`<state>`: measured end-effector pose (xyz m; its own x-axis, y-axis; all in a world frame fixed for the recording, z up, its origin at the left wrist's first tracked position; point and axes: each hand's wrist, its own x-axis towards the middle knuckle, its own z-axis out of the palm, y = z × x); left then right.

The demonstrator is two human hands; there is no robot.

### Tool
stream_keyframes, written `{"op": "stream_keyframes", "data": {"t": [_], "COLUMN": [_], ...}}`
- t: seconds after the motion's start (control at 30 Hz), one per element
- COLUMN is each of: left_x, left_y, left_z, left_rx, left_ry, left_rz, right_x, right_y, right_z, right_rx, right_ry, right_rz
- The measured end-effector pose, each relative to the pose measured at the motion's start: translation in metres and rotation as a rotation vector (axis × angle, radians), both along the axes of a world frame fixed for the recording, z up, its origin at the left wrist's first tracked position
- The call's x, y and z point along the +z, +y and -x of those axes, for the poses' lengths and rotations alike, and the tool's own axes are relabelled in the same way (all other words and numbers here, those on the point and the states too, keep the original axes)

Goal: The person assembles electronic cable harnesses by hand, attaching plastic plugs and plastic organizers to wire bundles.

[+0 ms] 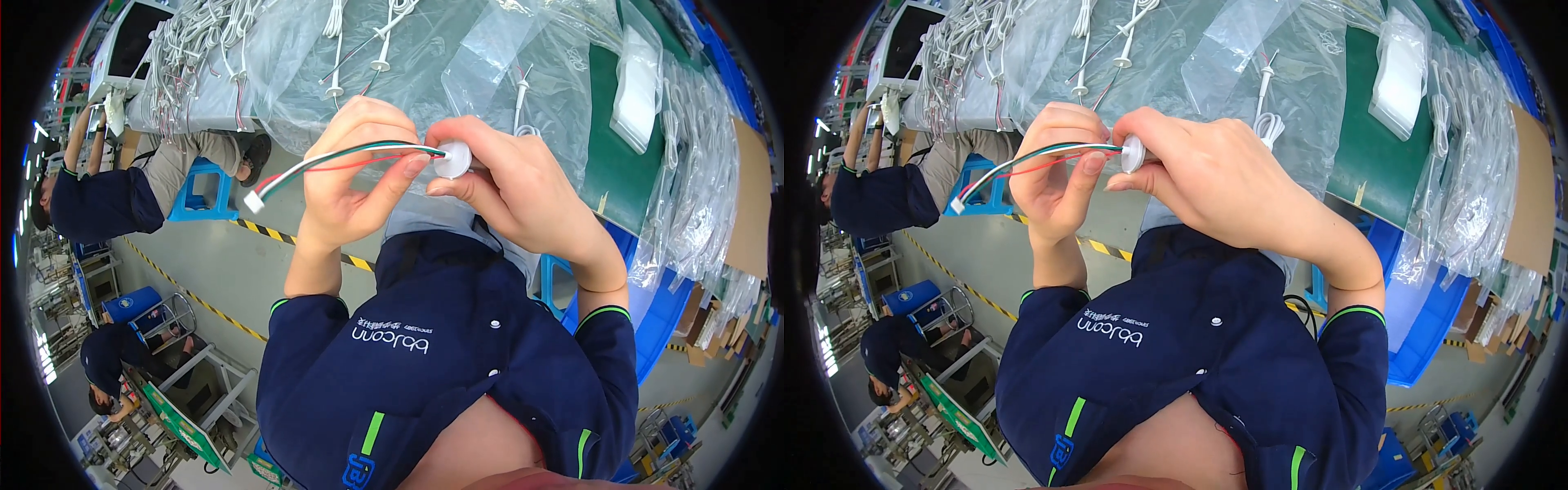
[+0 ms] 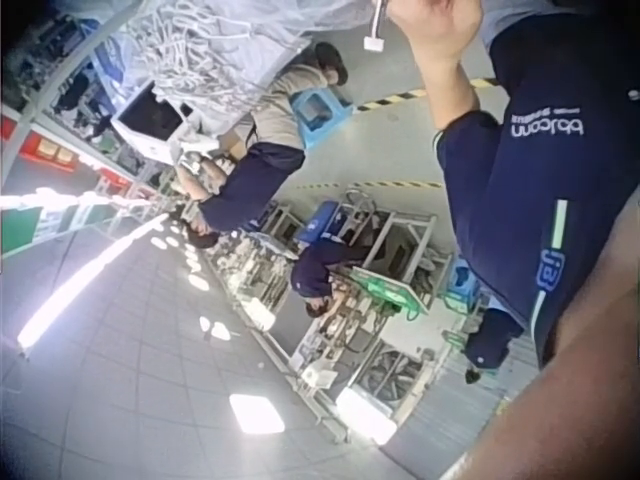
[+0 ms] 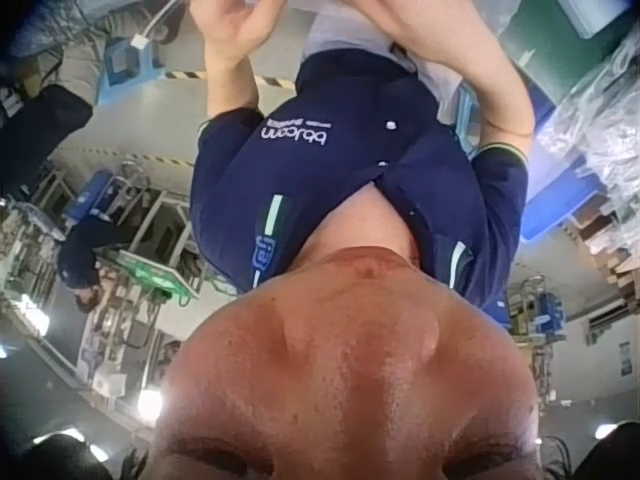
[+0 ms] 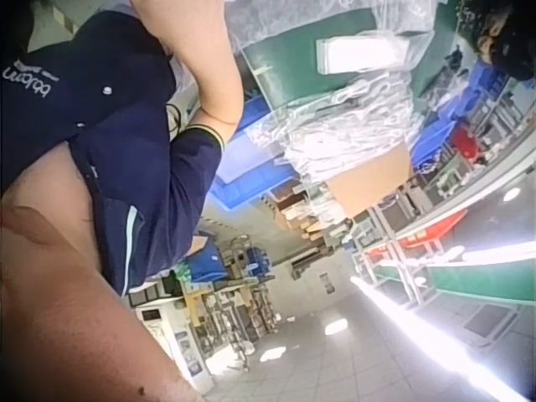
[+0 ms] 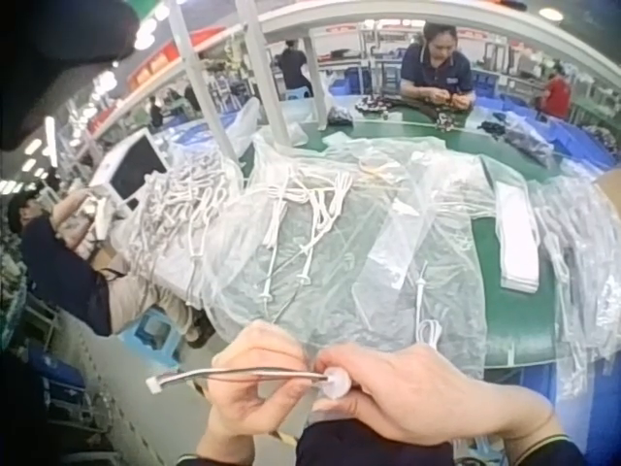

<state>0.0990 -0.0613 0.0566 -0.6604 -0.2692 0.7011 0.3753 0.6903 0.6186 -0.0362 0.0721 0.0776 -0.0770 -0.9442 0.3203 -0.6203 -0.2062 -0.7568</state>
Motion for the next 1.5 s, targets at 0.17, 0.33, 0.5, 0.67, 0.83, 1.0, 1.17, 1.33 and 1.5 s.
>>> {"op": "stream_keyframes", "data": {"t": [0.17,0.33,0.5,0.67,0.83,1.0,1.17,1.33,1.5], "left_x": [-0.017,-0.025,-0.022,-0.024,-0.024,-0.023,-0.023,-0.02,-0.014], "left_y": [0.018,0.028,0.033,0.038,0.045,0.045,0.045,0.049,0.04], "left_z": [0.008,0.01,0.006,0.005,0.002,-0.001,-0.002,-0.005,-0.006], "left_rx": [0.086,0.159,0.172,0.232,0.266,0.262,0.253,0.325,0.337], "left_ry": [0.168,0.269,0.217,0.189,0.184,0.149,0.115,0.119,0.148], "left_rz": [-0.122,-0.207,-0.167,-0.13,-0.151,-0.125,-0.116,-0.057,0.015], "right_x": [-0.007,-0.012,-0.014,-0.018,-0.018,-0.021,-0.023,-0.015,-0.01], "right_y": [-0.001,-0.001,0.002,0.004,0.007,0.008,0.009,0.008,0.008], "right_z": [-0.005,-0.007,-0.007,-0.008,-0.008,-0.008,-0.008,-0.005,-0.004], "right_rx": [-0.009,-0.006,0.003,0.009,0.022,0.03,0.029,-0.017,-0.01], "right_ry": [0.039,-0.028,-0.029,-0.059,-0.022,-0.014,-0.018,0.026,0.09], "right_rz": [0.083,0.107,0.1,0.099,0.096,0.11,0.097,0.167,0.137]}}
